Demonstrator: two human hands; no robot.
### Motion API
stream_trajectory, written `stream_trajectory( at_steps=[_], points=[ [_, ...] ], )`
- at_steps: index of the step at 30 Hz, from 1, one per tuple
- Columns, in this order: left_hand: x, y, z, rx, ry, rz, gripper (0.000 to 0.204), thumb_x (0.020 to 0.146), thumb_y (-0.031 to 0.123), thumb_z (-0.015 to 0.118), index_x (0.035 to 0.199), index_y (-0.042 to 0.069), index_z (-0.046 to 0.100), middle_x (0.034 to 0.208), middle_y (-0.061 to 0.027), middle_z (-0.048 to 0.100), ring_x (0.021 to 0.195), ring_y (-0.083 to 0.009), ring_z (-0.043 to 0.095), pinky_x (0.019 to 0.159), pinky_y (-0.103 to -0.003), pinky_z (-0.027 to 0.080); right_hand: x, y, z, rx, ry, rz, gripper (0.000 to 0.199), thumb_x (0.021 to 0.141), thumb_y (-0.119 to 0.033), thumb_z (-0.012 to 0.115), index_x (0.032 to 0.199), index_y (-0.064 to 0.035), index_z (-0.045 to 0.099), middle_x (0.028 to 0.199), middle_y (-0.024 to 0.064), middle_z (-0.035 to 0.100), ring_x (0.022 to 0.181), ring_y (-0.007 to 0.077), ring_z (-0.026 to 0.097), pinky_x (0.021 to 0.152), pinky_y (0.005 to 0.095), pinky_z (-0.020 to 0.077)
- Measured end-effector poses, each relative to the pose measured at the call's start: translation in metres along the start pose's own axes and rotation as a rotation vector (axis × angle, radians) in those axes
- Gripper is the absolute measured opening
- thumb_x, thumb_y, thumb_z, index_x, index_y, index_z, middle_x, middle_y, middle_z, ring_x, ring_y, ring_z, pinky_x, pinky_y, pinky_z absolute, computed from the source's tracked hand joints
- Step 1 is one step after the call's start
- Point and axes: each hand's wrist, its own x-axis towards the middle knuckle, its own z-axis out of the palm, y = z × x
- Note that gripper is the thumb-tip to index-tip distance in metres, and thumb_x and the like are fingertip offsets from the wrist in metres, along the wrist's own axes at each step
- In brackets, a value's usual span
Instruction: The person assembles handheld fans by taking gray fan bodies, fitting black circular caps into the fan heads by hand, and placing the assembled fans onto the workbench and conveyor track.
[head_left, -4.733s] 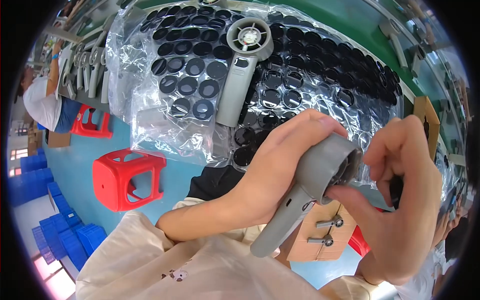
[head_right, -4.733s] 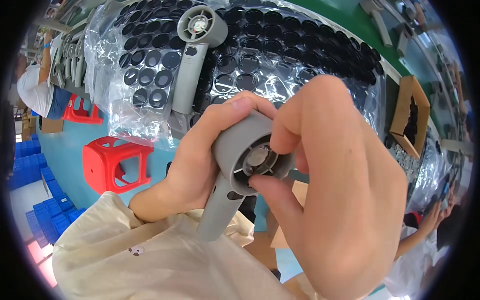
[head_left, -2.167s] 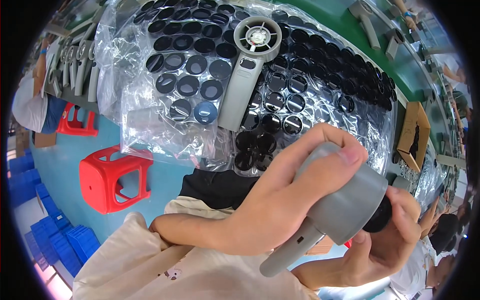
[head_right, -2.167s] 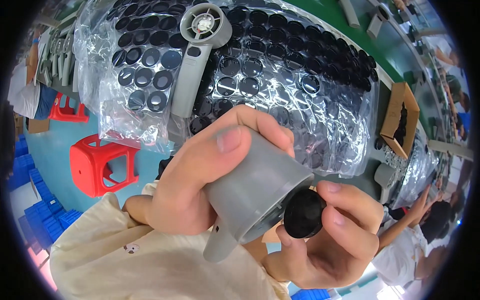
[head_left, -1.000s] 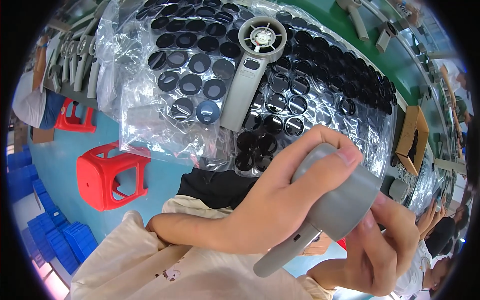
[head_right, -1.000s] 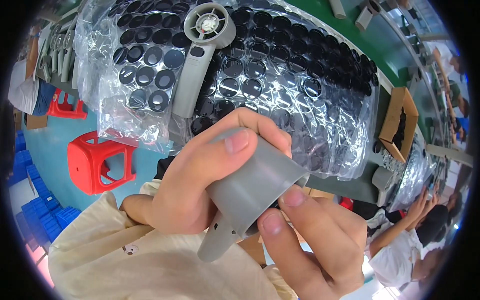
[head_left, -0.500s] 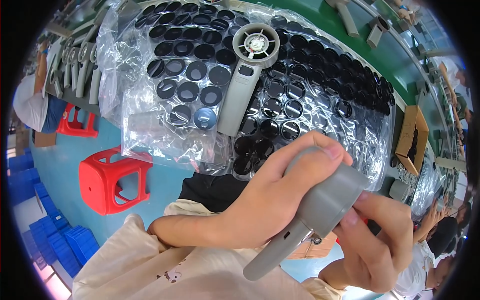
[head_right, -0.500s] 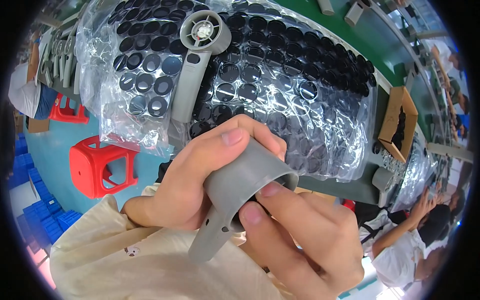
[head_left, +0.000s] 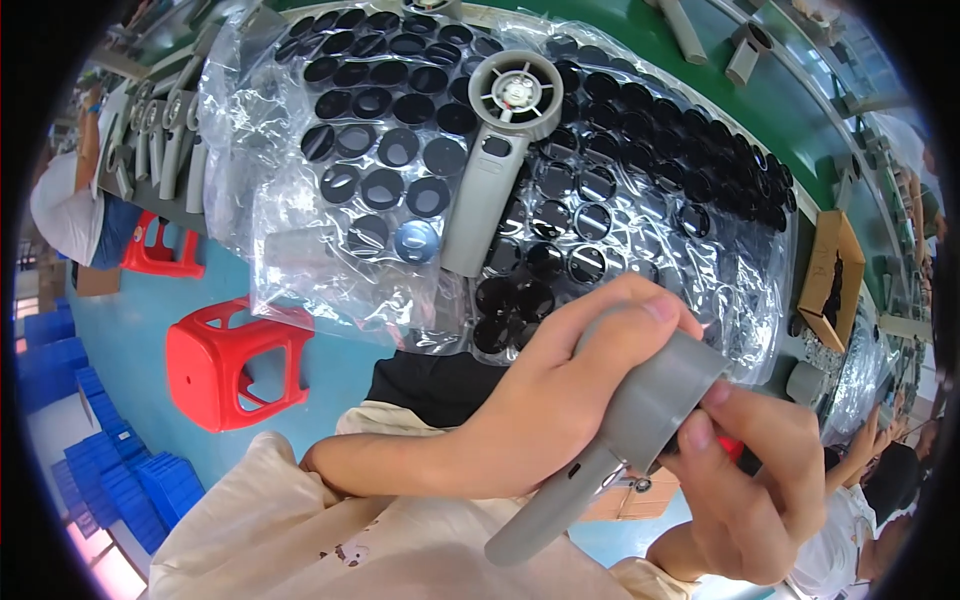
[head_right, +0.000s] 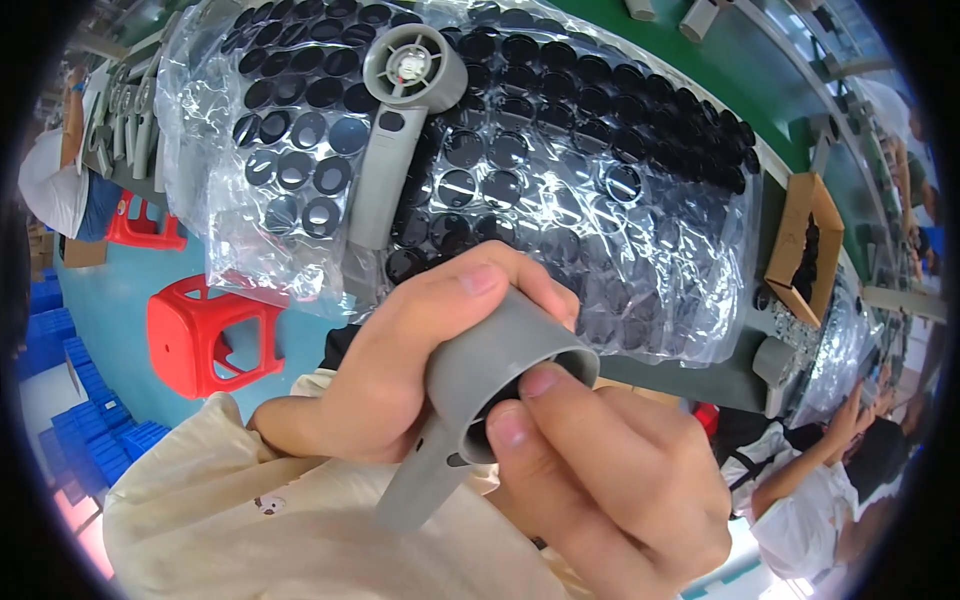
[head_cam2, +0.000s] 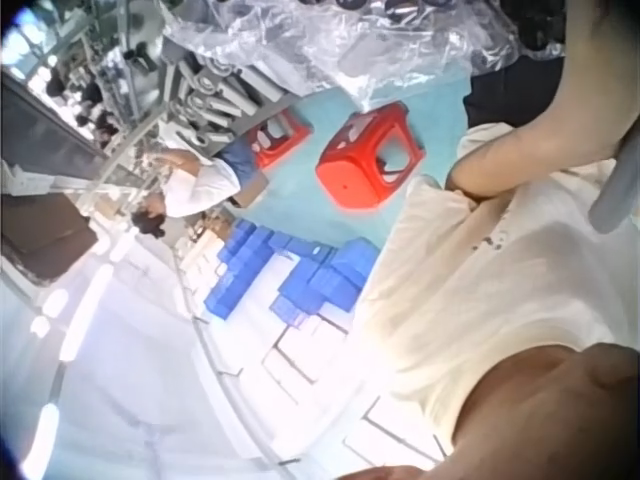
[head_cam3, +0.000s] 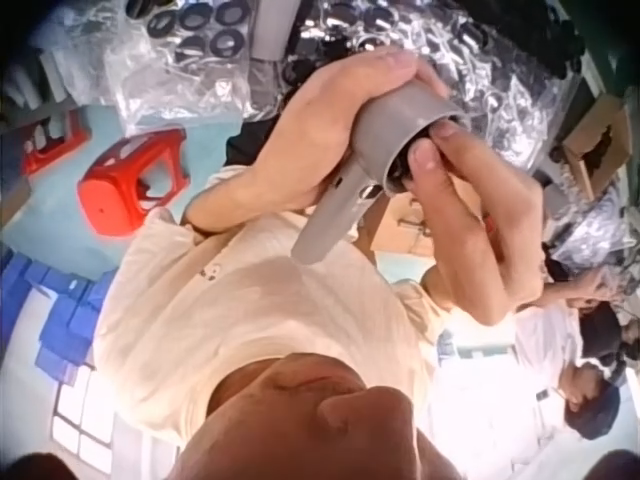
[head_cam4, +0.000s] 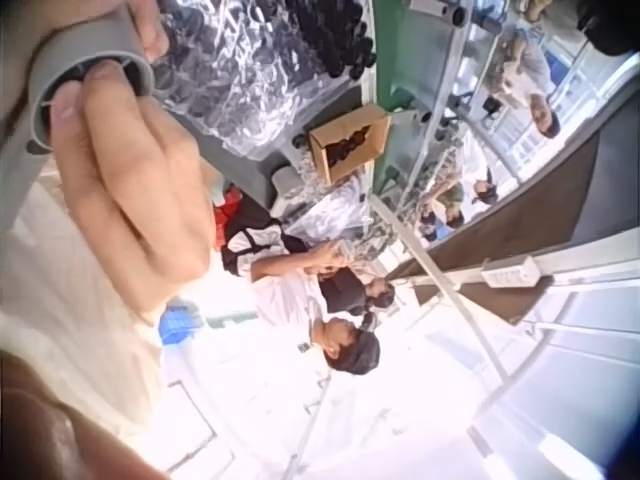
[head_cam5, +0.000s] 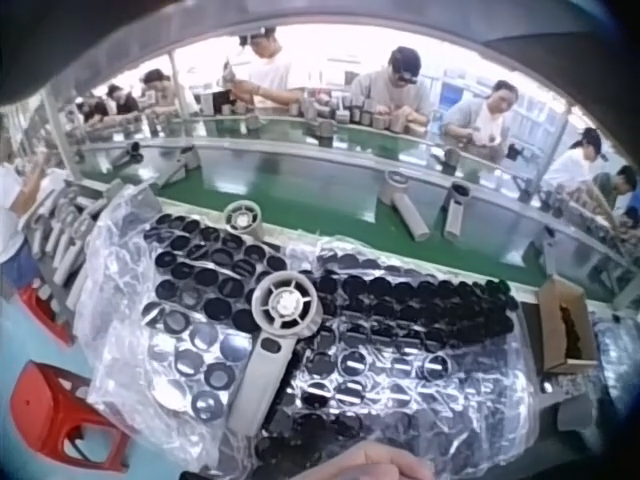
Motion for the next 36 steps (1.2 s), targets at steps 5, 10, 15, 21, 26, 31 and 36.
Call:
stream_trajectory(
  at_steps=[5, 10, 15, 21, 26, 31, 36],
  points=[
    [0.003, -0.002, -0.006, 0.072, -0.009, -0.004, 0.036, 0.095, 0.033, 0.039, 0.103, 0.001, 0.055, 0.095, -0.0081, 0.057, 0.084, -0.0115, 0.053, 0.075, -0.025, 0.044, 0.002, -0.003, 0.004, -0.053, -0.006, 0.069, 0.033, 0.051, 0.004, 0.073, 0.084, 0.0051, 0.065, 0.087, 0.0199, 0.062, 0.068, 0.025, 0.058, 0.054, 0.0284, 0.0466],
    [0.009, -0.002, -0.013, 0.195, -0.061, 0.099, 0.037, 0.095, 0.033, 0.039, 0.102, 0.001, 0.055, 0.098, -0.0102, 0.056, 0.088, -0.0134, 0.053, 0.08, -0.027, 0.043, 0.002, -0.009, 0.0, -0.002, -0.014, 0.169, 0.036, 0.05, 0.004, 0.072, 0.085, 0.0046, 0.066, 0.087, 0.0191, 0.061, 0.067, 0.0245, 0.058, 0.056, 0.0275, 0.0459],
    [0.015, 0.002, -0.007, 0.102, -0.165, 0.163, 0.045, 0.095, 0.042, 0.037, 0.102, 0.001, 0.054, 0.1, -0.0144, 0.055, 0.09, -0.0208, 0.056, 0.082, -0.031, 0.046, -0.032, 0.014, -0.004, 0.164, 0.259, 0.204, 0.045, 0.07, -0.02, 0.076, 0.106, 0.0022, 0.06, 0.108, 0.0273, 0.054, 0.086, 0.0268, 0.06, 0.067, 0.0273, 0.0516],
    [0.028, -0.012, -0.008, 0.074, -0.214, 0.328, 0.053, 0.099, 0.044, 0.024, 0.109, 0.001, 0.053, 0.107, -0.017, 0.057, 0.096, -0.0232, 0.057, 0.087, -0.035, 0.046, -0.013, -0.016, 0.061, 0.619, 0.635, 0.774, 0.069, 0.089, -0.049, 0.052, 0.125, 0.01, 0.044, 0.123, 0.0244, 0.049, 0.116, 0.0322, 0.048, 0.098, 0.0413, 0.0374],
    [0.035, -0.012, -0.008, 0.842, 0.03, 1.032, 0.058, 0.101, 0.038, 0.015, 0.111, 0.0, 0.057, 0.119, -0.0231, 0.053, 0.11, -0.027, 0.053, 0.095, -0.037, 0.04, -0.011, -0.028, 0.071, 0.656, 0.761, 0.826, 0.067, 0.091, -0.048, 0.048, 0.128, 0.0087, 0.041, 0.124, 0.0224, 0.049, 0.114, 0.0284, 0.05, 0.096, 0.0381, 0.0386],
    [0.02, -0.023, -0.006, 0.788, -0.177, 1.173, 0.062, 0.096, 0.049, 0.031, 0.112, -0.005, 0.056, 0.118, -0.0342, 0.049, 0.096, -0.0392, 0.059, 0.075, -0.042, 0.052, -0.018, -0.029, 0.066, 0.579, 0.774, 0.72, 0.065, 0.084, -0.047, 0.061, 0.122, 0.004, 0.044, 0.115, 0.0193, 0.053, 0.098, 0.0278, 0.053, 0.085, 0.0372, 0.0437],
    [0.018, -0.023, -0.005, 0.74, -0.116, 1.099, 0.059, 0.094, 0.045, 0.041, 0.118, -0.007, 0.053, 0.119, -0.0351, 0.047, 0.1, -0.0377, 0.058, 0.08, -0.041, 0.05, -0.01, -0.028, 0.068, 0.633, 0.792, 0.816, 0.067, 0.085, -0.047, 0.059, 0.123, 0.0054, 0.045, 0.115, 0.0191, 0.054, 0.103, 0.0274, 0.053, 0.089, 0.0373, 0.042]
  ],
)
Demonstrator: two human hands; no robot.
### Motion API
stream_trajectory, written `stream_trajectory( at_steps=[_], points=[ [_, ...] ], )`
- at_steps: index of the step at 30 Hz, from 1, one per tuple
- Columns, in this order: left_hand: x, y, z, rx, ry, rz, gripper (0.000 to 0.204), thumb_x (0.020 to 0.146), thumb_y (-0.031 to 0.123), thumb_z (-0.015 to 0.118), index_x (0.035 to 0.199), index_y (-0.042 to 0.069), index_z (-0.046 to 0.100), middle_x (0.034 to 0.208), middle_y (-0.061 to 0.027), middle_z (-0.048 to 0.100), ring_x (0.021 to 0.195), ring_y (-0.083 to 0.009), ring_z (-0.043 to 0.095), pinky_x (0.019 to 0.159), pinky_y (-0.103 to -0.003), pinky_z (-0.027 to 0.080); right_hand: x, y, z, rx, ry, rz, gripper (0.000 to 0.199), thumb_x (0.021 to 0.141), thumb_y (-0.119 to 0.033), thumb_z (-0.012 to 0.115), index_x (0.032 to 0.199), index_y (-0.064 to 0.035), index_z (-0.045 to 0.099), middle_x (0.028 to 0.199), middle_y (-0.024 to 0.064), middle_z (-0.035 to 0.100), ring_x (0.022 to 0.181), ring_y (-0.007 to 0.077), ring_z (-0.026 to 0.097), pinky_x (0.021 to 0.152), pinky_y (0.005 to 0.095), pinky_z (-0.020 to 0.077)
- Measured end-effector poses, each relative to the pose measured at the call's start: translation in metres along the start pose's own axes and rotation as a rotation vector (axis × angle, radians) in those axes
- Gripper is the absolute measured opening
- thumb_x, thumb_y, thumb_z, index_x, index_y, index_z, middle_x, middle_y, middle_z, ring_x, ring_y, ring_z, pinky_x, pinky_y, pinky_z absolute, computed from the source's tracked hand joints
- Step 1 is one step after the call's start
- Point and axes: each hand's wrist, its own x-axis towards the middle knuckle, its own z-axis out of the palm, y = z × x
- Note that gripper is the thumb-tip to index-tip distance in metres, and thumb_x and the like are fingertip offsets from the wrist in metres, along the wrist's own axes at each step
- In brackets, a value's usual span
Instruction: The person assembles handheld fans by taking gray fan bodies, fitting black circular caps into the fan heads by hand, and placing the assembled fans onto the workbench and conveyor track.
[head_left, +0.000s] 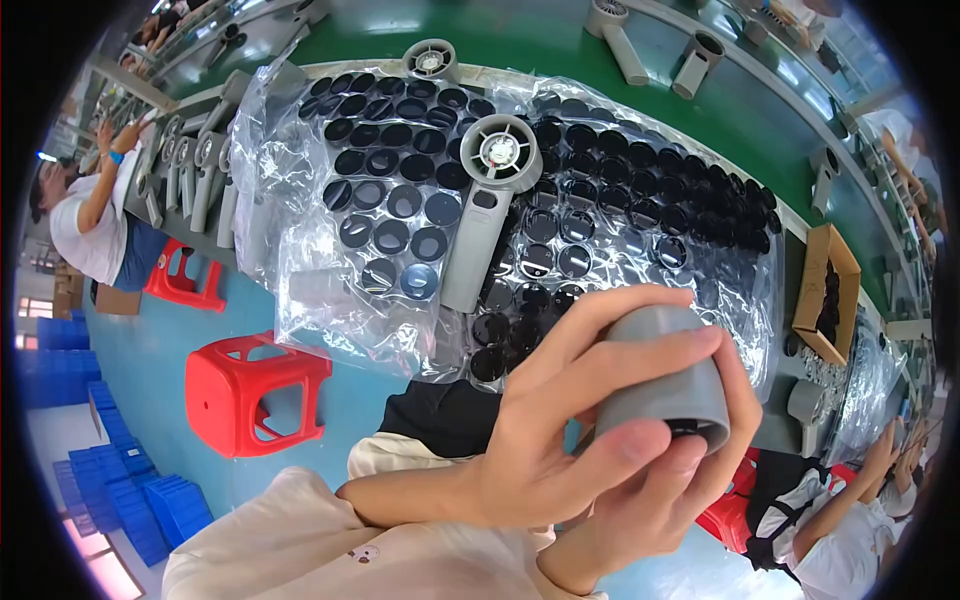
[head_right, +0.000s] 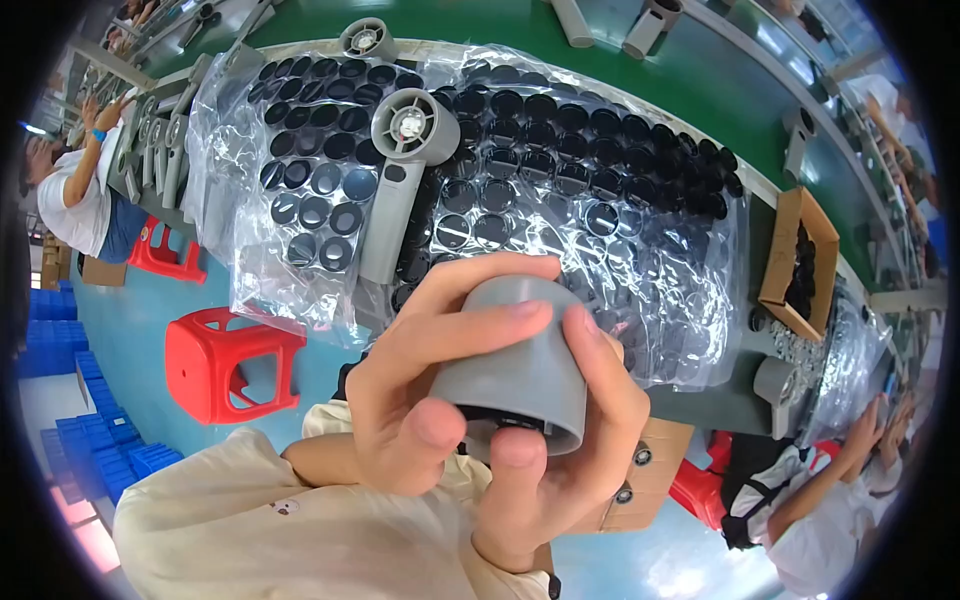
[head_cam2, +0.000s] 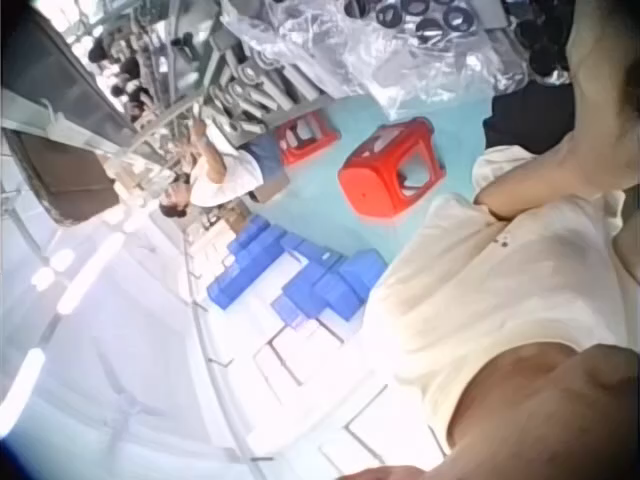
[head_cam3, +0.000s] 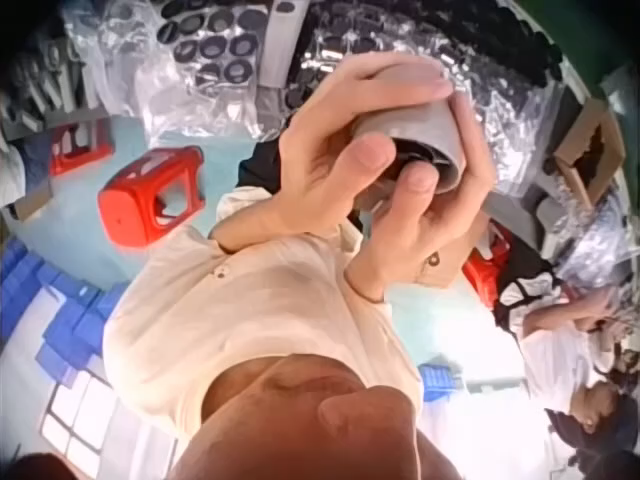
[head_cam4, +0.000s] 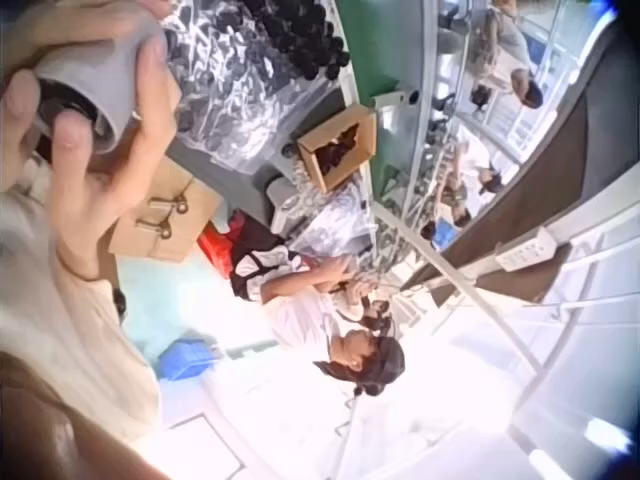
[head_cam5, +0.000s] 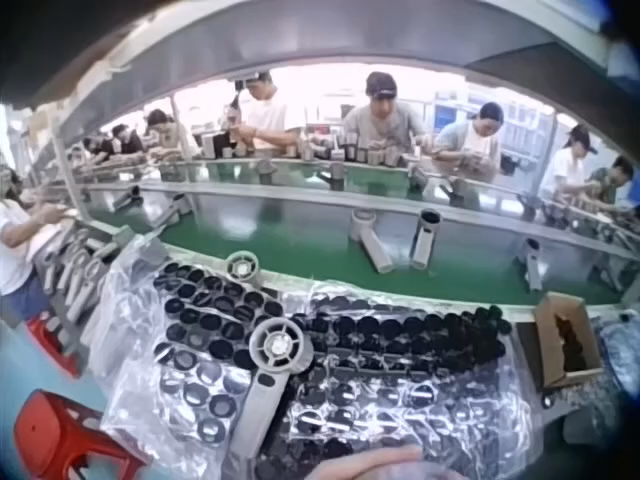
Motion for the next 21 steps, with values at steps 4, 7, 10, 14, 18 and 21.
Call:
stream_trajectory(
  at_steps=[4, 7, 10, 14, 18, 21],
  points=[
    [-0.001, 0.007, -0.004, -0.033, 0.016, -0.137, 0.048, 0.094, 0.034, 0.046, 0.115, -0.008, 0.054, 0.121, -0.0313, 0.048, 0.106, -0.0313, 0.055, 0.085, -0.037, 0.047, -0.004, 0.001, 0.003, 0.023, 0.035, 0.006, 0.07, 0.086, -0.051, 0.056, 0.124, 0.0073, 0.046, 0.117, 0.0192, 0.052, 0.109, 0.0264, 0.052, 0.095, 0.0379, 0.0389],
    [0.001, 0.007, -0.004, -0.035, 0.087, -0.236, 0.043, 0.094, 0.03, 0.045, 0.112, -0.007, 0.056, 0.119, -0.0241, 0.052, 0.104, -0.0248, 0.055, 0.088, -0.034, 0.044, 0.005, 0.009, -0.019, -0.221, -0.021, -0.185, 0.071, 0.074, -0.045, 0.07, 0.124, 0.0011, 0.051, 0.117, 0.019, 0.051, 0.089, 0.0235, 0.057, 0.077, 0.0341, 0.0451],
    [0.002, 0.006, -0.006, 0.025, 0.067, -0.258, 0.043, 0.094, 0.031, 0.045, 0.111, -0.006, 0.057, 0.118, -0.0226, 0.053, 0.105, -0.0239, 0.054, 0.089, -0.034, 0.042, 0.017, -0.007, -0.029, -0.46, -0.044, -0.461, 0.063, 0.052, -0.023, 0.084, 0.112, -0.011, 0.066, 0.107, 0.0148, 0.054, 0.062, 0.016, 0.051, 0.053, 0.0247, 0.0393],
    [0.001, 0.003, -0.007, 0.074, 0.047, -0.274, 0.045, 0.094, 0.037, 0.047, 0.109, -0.004, 0.058, 0.114, -0.0177, 0.054, 0.103, -0.0224, 0.053, 0.089, -0.033, 0.041, 0.028, -0.038, -0.03, -0.767, -0.355, -0.449, 0.042, 0.053, -0.003, 0.079, 0.094, -0.0025, 0.068, 0.099, 0.0117, 0.051, 0.06, 0.0133, 0.046, 0.055, 0.0252, 0.0373],
    [-0.005, 0.0, -0.014, 0.055, 0.057, -0.391, 0.023, 0.085, 0.005, 0.055, 0.107, 0.002, 0.063, 0.11, -0.0115, 0.052, 0.105, -0.0191, 0.051, 0.09, -0.03, 0.041, 0.047, -0.034, -0.032, -0.851, -0.668, -0.512, 0.04, 0.056, -0.004, 0.079, 0.092, -0.0043, 0.064, 0.09, 0.0091, 0.052, 0.059, 0.0182, 0.057, 0.048, 0.0281, 0.0448],
    [-0.005, 0.006, -0.017, 0.033, 0.038, -0.377, 0.022, 0.086, 0.001, 0.053, 0.106, 0.0, 0.062, 0.11, -0.0104, 0.052, 0.105, -0.0183, 0.051, 0.09, -0.029, 0.04, 0.053, -0.03, -0.032, -0.758, -0.77, -0.661, 0.04, 0.06, -0.006, 0.077, 0.095, 0.0, 0.057, 0.093, 0.0115, 0.053, 0.06, 0.0219, 0.058, 0.049, 0.0307, 0.047]
  ],
)
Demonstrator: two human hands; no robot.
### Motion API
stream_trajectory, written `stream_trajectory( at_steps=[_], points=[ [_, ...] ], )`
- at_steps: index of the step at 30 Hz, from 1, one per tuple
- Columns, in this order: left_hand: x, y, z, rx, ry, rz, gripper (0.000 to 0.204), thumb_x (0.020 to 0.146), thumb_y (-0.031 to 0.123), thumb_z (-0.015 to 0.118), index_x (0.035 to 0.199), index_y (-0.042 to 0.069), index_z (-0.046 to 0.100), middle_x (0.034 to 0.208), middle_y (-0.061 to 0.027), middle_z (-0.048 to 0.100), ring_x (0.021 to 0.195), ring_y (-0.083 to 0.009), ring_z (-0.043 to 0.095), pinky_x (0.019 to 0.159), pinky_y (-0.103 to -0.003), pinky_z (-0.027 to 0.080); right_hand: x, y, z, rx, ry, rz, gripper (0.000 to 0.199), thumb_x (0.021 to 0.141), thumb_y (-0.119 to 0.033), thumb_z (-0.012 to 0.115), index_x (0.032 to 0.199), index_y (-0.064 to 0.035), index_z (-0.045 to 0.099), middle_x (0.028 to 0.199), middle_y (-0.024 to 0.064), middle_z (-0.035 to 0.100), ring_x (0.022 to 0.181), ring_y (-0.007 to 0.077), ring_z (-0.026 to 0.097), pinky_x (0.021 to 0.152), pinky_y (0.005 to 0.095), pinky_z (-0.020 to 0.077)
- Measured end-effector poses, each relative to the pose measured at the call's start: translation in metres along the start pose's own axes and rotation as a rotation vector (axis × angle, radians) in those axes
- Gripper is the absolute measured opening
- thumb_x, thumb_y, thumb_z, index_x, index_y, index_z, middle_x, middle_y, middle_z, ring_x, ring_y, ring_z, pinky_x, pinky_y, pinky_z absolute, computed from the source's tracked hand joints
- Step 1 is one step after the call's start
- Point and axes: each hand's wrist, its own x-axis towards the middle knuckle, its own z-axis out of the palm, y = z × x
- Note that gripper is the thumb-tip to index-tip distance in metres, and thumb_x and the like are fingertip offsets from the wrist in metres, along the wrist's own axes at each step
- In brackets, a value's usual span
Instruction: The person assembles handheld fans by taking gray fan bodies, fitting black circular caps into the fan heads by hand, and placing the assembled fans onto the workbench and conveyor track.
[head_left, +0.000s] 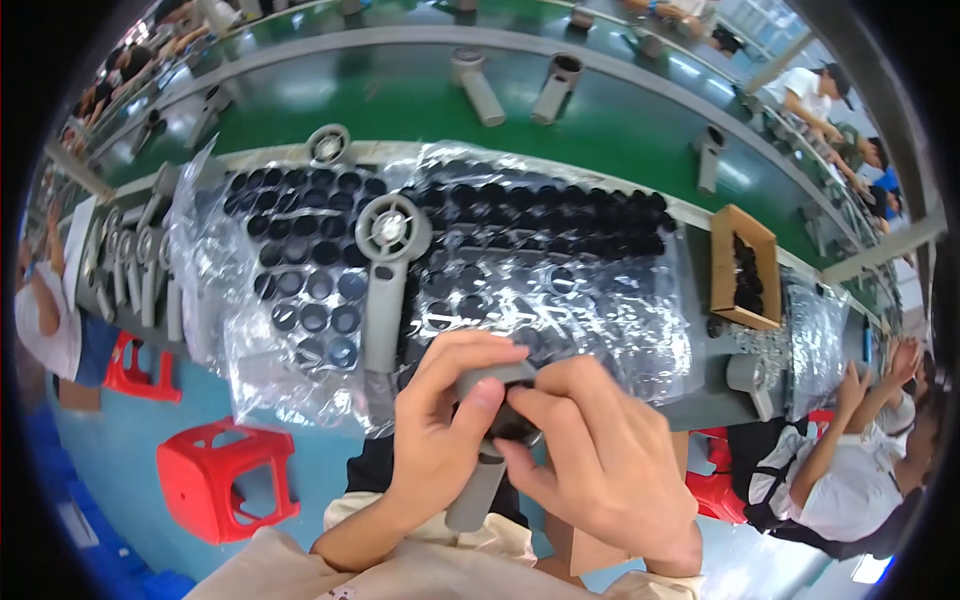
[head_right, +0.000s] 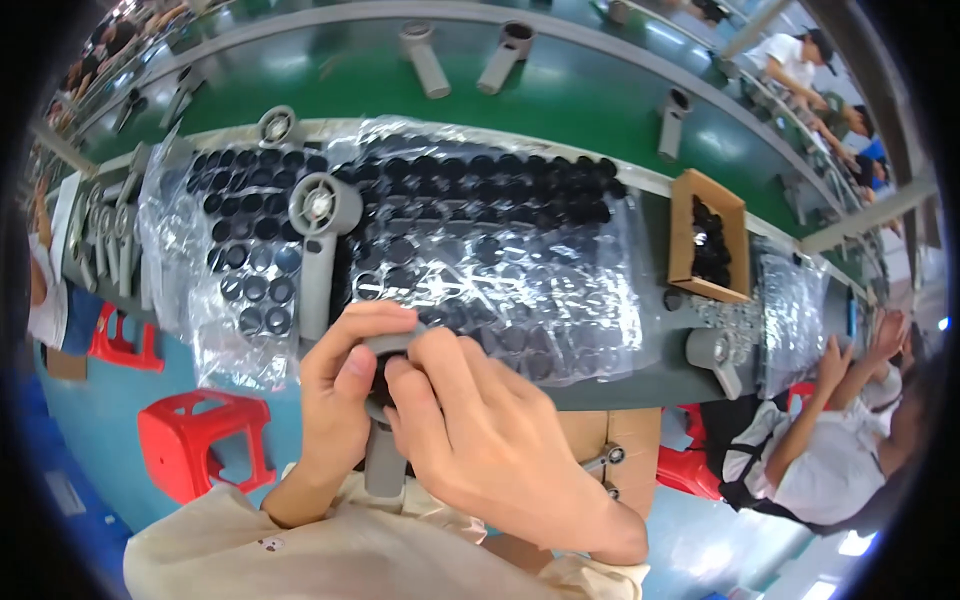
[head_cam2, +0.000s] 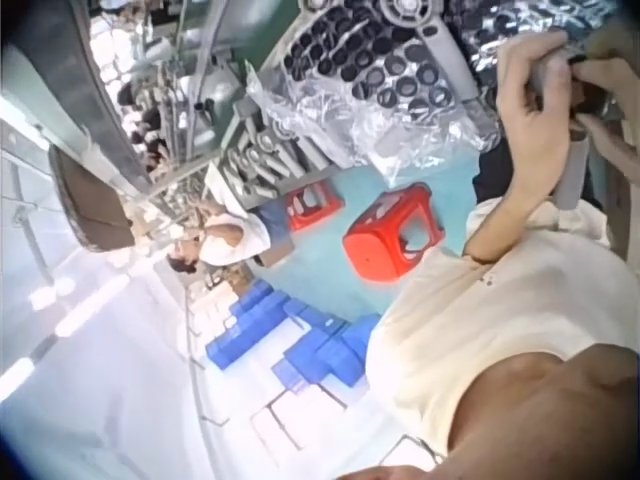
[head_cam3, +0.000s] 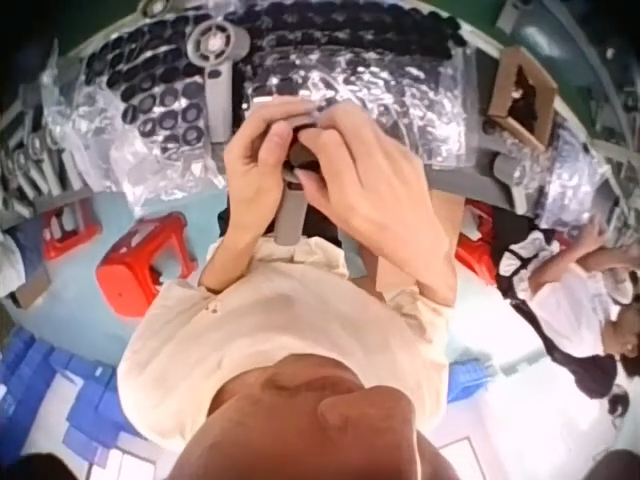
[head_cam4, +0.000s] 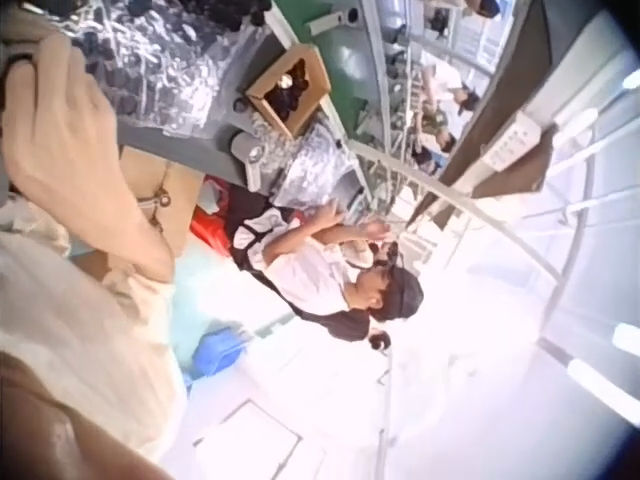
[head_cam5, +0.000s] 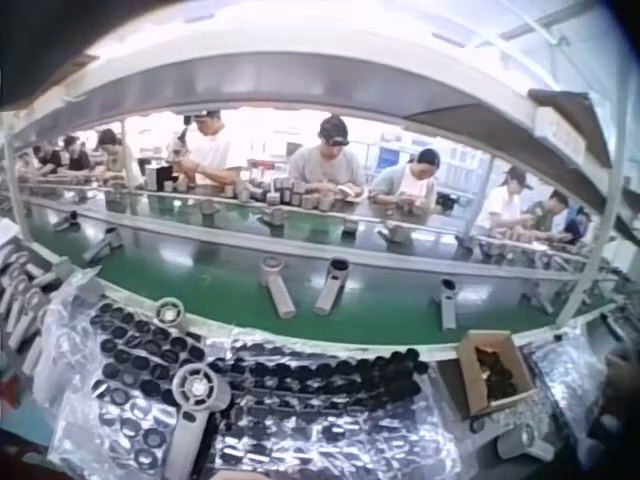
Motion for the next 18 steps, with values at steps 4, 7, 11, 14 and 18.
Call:
stream_trajectory(
  at_steps=[4, 7, 11, 14, 18],
  points=[
    [-0.003, -0.003, 0.009, 0.013, -0.002, -0.028, 0.023, 0.084, 0.002, 0.057, 0.106, 0.002, 0.063, 0.109, -0.0101, 0.052, 0.104, -0.0184, 0.052, 0.088, -0.029, 0.041, -0.008, 0.003, -0.01, 0.086, -0.044, 0.088, 0.038, 0.065, -0.005, 0.075, 0.096, 0.0007, 0.055, 0.094, 0.0121, 0.053, 0.063, 0.0233, 0.058, 0.052, 0.0324, 0.0492],
    [0.001, 0.001, 0.016, 0.173, -0.04, -0.013, 0.02, 0.089, 0.006, 0.051, 0.104, -0.003, 0.061, 0.11, -0.0124, 0.053, 0.102, -0.0196, 0.051, 0.091, -0.03, 0.04, -0.017, 0.004, -0.004, -0.04, 0.009, 0.051, 0.041, 0.065, -0.005, 0.075, 0.098, 0.0025, 0.053, 0.094, 0.0133, 0.053, 0.066, 0.0243, 0.058, 0.053, 0.0326, 0.0497],
    [-0.002, 0.004, 0.017, 0.233, 0.001, 0.006, 0.02, 0.088, 0.003, 0.051, 0.103, -0.002, 0.063, 0.109, -0.0124, 0.054, 0.103, -0.0194, 0.051, 0.091, -0.03, 0.04, -0.016, -0.009, -0.01, -0.016, -0.024, 0.143, 0.043, 0.065, -0.005, 0.076, 0.1, 0.0024, 0.052, 0.095, 0.0143, 0.053, 0.068, 0.025, 0.058, 0.055, 0.0316, 0.0491],
    [0.004, -0.005, 0.023, 0.113, 0.069, 0.064, 0.019, 0.084, 0.009, 0.061, 0.102, 0.003, 0.066, 0.099, -0.0105, 0.057, 0.093, -0.0192, 0.057, 0.08, -0.029, 0.045, -0.018, -0.013, -0.019, 0.092, 0.075, 0.313, 0.044, 0.062, -0.004, 0.077, 0.099, -0.0028, 0.054, 0.09, 0.0115, 0.053, 0.066, 0.022, 0.055, 0.056, 0.0292, 0.0461],
    [0.005, -0.006, 0.015, -0.01, 0.037, -0.07, 0.018, 0.091, 0.014, 0.056, 0.102, 0.002, 0.064, 0.098, -0.0072, 0.057, 0.089, -0.0111, 0.056, 0.075, -0.024, 0.045, -0.024, 0.01, -0.049, -0.064, 0.324, 0.304, 0.033, 0.069, -0.002, 0.072, 0.099, -0.0002, 0.057, 0.085, 0.0061, 0.054, 0.064, 0.0123, 0.05, 0.056, 0.022, 0.0411]
  ],
)
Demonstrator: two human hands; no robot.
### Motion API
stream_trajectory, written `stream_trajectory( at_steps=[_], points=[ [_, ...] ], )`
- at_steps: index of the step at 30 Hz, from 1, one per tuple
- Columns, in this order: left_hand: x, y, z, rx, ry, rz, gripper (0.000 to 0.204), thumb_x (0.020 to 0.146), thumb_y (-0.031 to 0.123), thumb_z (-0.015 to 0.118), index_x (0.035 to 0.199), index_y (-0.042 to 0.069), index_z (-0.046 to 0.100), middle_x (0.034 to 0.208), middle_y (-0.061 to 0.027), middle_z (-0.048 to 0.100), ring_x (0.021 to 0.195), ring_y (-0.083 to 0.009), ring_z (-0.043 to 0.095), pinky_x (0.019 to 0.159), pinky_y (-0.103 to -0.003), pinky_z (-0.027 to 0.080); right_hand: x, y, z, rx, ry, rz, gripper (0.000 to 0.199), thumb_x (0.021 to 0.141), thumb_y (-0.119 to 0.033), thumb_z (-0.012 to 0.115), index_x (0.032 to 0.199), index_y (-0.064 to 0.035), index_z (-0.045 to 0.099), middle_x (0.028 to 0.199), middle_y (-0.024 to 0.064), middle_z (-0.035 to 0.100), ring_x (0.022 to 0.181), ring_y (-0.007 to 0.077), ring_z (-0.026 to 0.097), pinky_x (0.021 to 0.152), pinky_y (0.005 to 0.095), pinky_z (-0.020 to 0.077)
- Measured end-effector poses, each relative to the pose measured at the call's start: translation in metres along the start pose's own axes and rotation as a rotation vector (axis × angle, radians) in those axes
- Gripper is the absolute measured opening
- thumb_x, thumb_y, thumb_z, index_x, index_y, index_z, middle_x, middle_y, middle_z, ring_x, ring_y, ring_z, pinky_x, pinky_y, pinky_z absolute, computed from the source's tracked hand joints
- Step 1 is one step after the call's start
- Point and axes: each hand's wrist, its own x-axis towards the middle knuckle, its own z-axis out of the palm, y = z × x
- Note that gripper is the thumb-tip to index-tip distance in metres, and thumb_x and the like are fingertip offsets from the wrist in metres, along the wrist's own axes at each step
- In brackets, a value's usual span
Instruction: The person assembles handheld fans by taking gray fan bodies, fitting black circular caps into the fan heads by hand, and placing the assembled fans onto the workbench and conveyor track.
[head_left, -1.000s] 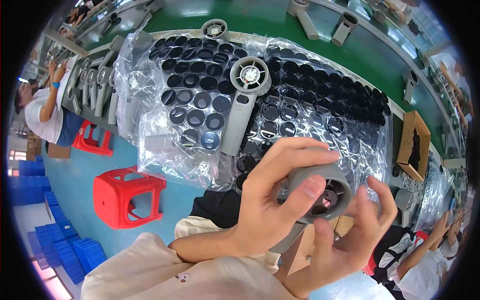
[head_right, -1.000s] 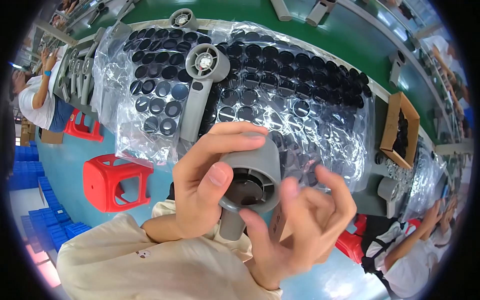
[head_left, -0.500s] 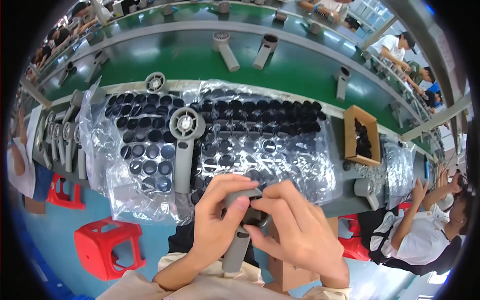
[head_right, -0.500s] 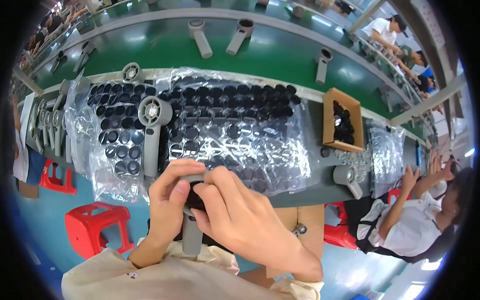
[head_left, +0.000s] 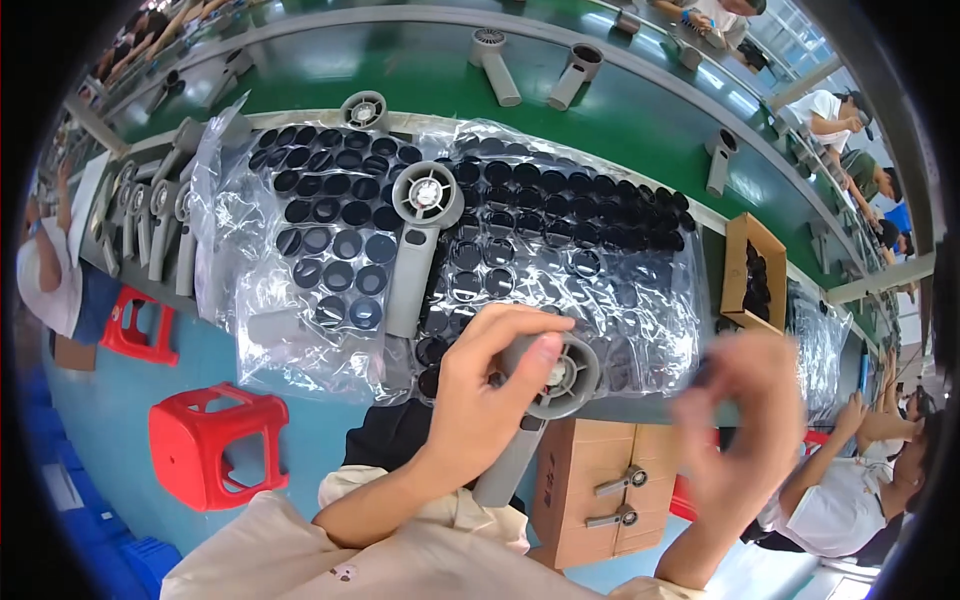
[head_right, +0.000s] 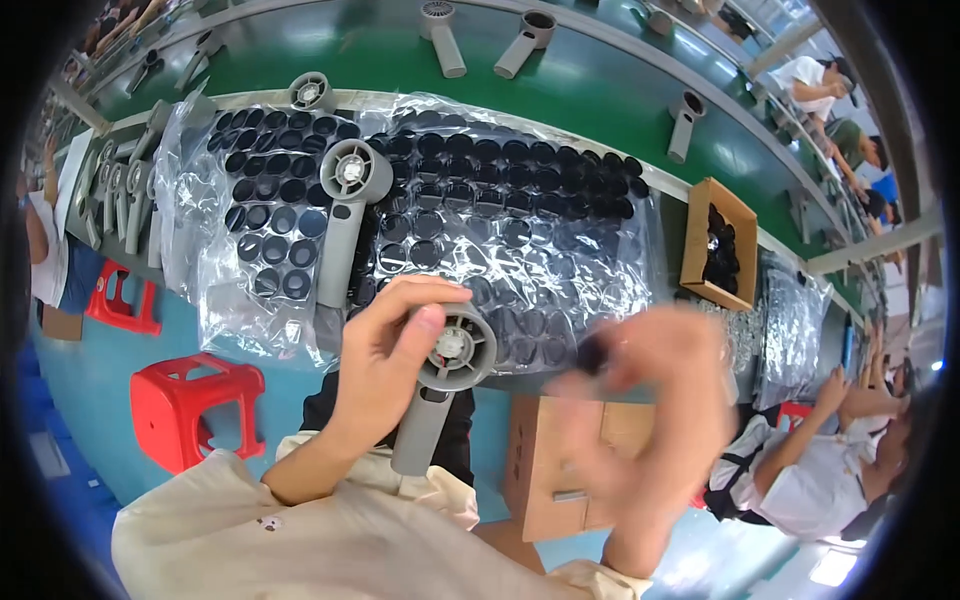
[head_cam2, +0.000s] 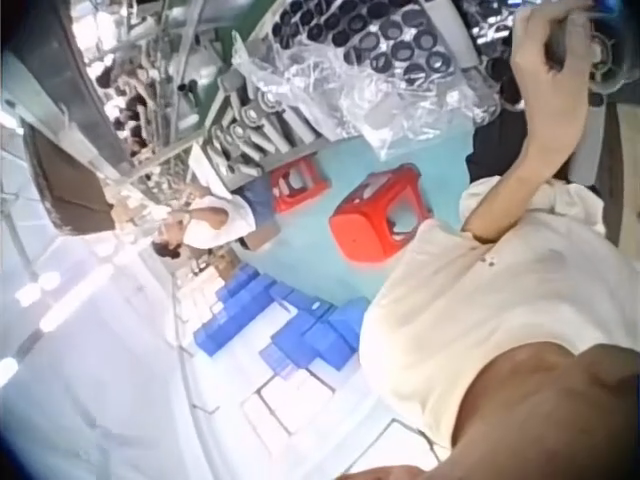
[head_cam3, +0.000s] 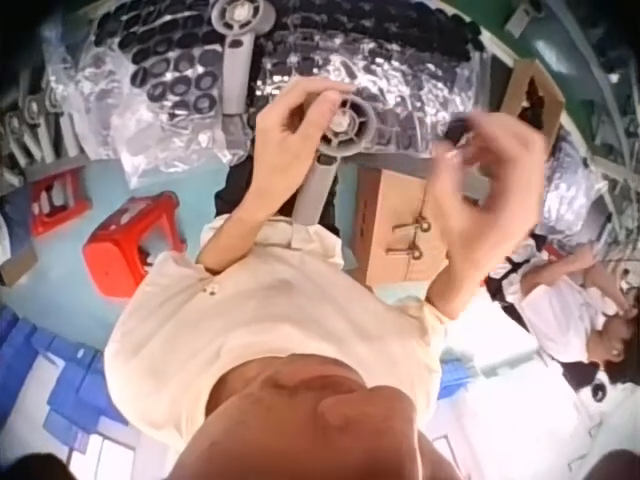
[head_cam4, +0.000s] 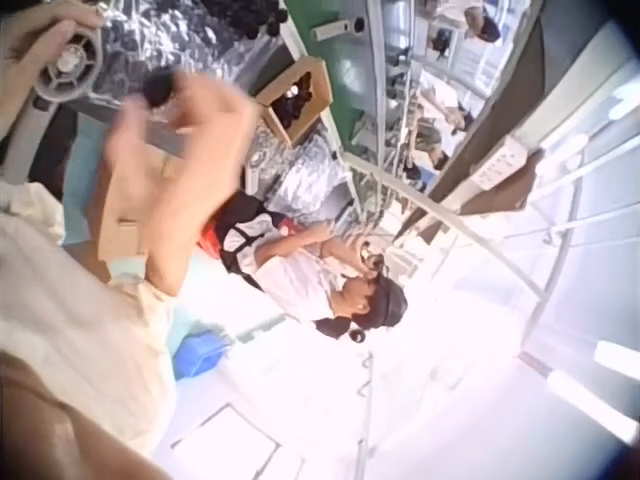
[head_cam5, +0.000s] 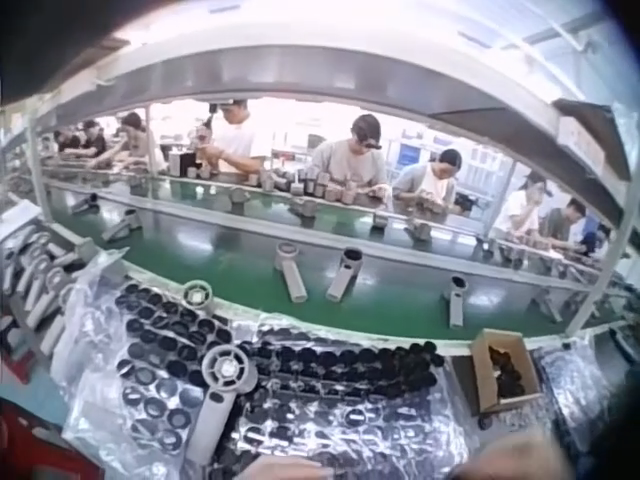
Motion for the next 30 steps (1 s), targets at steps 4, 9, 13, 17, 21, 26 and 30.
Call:
stream_trajectory(
  at_steps=[4, 9, 13, 17, 21, 26, 30],
  points=[
    [-0.005, 0.007, -0.01, -0.145, -0.013, -0.149, 0.028, 0.097, 0.017, 0.041, 0.103, -0.001, 0.062, 0.095, -0.0052, 0.063, 0.084, -0.0085, 0.059, 0.076, -0.022, 0.047, 0.039, 0.146, -0.013, -0.19, 0.123, 0.32, 0.026, 0.082, -0.01, 0.064, 0.105, 0.0012, 0.057, 0.081, 0.0034, 0.058, 0.066, 0.0071, 0.051, 0.063, 0.0226, 0.0434],
    [-0.003, 0.013, -0.017, -0.194, -0.067, -0.158, 0.03, 0.097, 0.018, 0.04, 0.104, -0.003, 0.061, 0.098, -0.0079, 0.063, 0.086, -0.0108, 0.06, 0.077, -0.024, 0.048, 0.03, 0.3, -0.035, -0.485, 0.036, 0.427, 0.026, 0.075, -0.009, 0.066, 0.097, 0.002, 0.058, 0.084, 0.0156, 0.062, 0.074, 0.0278, 0.06, 0.071, 0.0368, 0.0483],
    [0.005, 0.003, -0.029, -0.251, -0.002, -0.174, 0.026, 0.097, 0.018, 0.045, 0.105, 0.0, 0.061, 0.094, -0.0033, 0.062, 0.084, -0.0062, 0.057, 0.075, -0.022, 0.046, 0.05, 0.229, 0.013, -0.385, 0.144, 0.229, 0.012, 0.081, -0.008, 0.063, 0.09, -0.0004, 0.064, 0.084, 0.0145, 0.059, 0.073, 0.0271, 0.059, 0.068, 0.0352, 0.0468],
    [0.016, 0.004, -0.027, -0.316, -0.023, -0.213, 0.026, 0.098, 0.017, 0.043, 0.104, 0.0, 0.061, 0.092, -0.004, 0.063, 0.082, -0.0065, 0.057, 0.073, -0.021, 0.047, 0.052, 0.176, 0.073, -0.172, -0.056, 0.102, 0.017, 0.082, -0.01, 0.064, 0.094, 0.0017, 0.063, 0.083, 0.0114, 0.059, 0.069, 0.0207, 0.057, 0.064, 0.0303, 0.0461],
    [0.016, 0.008, -0.034, -0.173, 0.004, -0.163, 0.033, 0.098, 0.021, 0.038, 0.105, -0.005, 0.058, 0.1, -0.0115, 0.063, 0.088, -0.0142, 0.062, 0.078, -0.028, 0.051, 0.045, 0.18, 0.102, -0.162, 0.03, 0.174, 0.018, 0.082, -0.01, 0.064, 0.094, 0.0028, 0.062, 0.081, 0.0127, 0.058, 0.067, 0.0237, 0.057, 0.064, 0.0328, 0.0456],
    [0.02, 0.006, -0.03, -0.204, -0.06, -0.213, 0.029, 0.098, 0.016, 0.04, 0.106, -0.002, 0.06, 0.099, -0.0066, 0.062, 0.089, -0.0091, 0.058, 0.079, -0.023, 0.047, 0.035, 0.191, 0.085, -0.137, -0.024, 0.33, 0.02, 0.082, -0.012, 0.067, 0.094, 0.0027, 0.061, 0.08, 0.0081, 0.059, 0.068, 0.0137, 0.056, 0.062, 0.0262, 0.0449],
    [0.019, 0.009, -0.034, -0.232, -0.068, -0.213, 0.028, 0.098, 0.015, 0.039, 0.107, -0.001, 0.06, 0.101, -0.0059, 0.062, 0.092, -0.0089, 0.057, 0.082, -0.024, 0.045, 0.037, 0.193, 0.083, 0.133, -0.028, 0.4, 0.011, 0.086, -0.006, 0.062, 0.092, 0.0018, 0.057, 0.078, 0.002, 0.059, 0.068, 0.0069, 0.054, 0.062, 0.0209, 0.0431]
  ],
)
